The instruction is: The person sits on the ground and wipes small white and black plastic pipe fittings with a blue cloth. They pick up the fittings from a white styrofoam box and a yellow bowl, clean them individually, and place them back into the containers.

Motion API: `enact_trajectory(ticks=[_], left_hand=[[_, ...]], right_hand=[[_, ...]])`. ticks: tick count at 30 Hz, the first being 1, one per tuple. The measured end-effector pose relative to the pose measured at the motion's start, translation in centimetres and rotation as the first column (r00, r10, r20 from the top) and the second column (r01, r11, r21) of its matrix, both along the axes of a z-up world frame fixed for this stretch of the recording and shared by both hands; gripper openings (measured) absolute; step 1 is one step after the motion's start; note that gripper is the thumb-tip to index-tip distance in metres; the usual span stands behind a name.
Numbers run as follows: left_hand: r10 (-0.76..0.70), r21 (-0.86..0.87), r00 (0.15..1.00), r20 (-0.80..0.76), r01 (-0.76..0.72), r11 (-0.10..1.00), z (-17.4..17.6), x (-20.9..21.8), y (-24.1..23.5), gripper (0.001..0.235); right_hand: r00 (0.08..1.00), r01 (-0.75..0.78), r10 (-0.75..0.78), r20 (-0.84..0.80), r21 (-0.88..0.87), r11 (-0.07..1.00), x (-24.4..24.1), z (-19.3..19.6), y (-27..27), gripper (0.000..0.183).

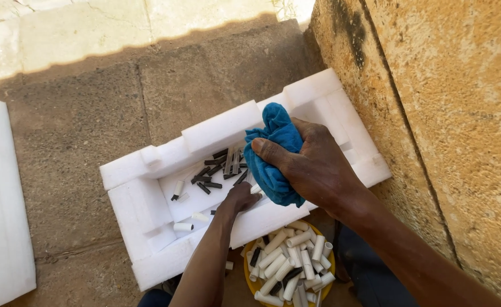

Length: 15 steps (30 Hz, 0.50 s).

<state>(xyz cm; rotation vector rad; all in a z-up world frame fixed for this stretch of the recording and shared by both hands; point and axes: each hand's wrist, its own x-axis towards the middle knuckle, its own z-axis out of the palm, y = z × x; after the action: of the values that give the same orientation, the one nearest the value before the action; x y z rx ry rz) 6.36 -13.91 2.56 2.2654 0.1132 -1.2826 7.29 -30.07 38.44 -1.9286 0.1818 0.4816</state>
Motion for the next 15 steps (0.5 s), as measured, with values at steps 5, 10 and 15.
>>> enact_trajectory(ticks=[5,10,15], left_hand=[[0.023,-0.035,0.988,0.150,-0.018,0.999,1.2,0.3,3.9,0.047],[-0.029,0.049,0.979,0.200,0.019,0.999,-4.0,-1.1,7.4,0.043],[-0.049,0.039,0.984,0.169,0.043,0.998,-1.8,-1.6,5.7,0.044]], right_hand=[[1.000,-0.005,0.004,-0.020,-0.046,0.999,-0.3,0.4,0.2,0.041],[1.000,-0.026,0.026,-0.006,-0.048,0.999,-0.6,-0.1,0.6,0.041],[0.999,-0.036,0.035,-0.020,-0.027,0.999,-0.8,-0.4,0.8,0.041]])
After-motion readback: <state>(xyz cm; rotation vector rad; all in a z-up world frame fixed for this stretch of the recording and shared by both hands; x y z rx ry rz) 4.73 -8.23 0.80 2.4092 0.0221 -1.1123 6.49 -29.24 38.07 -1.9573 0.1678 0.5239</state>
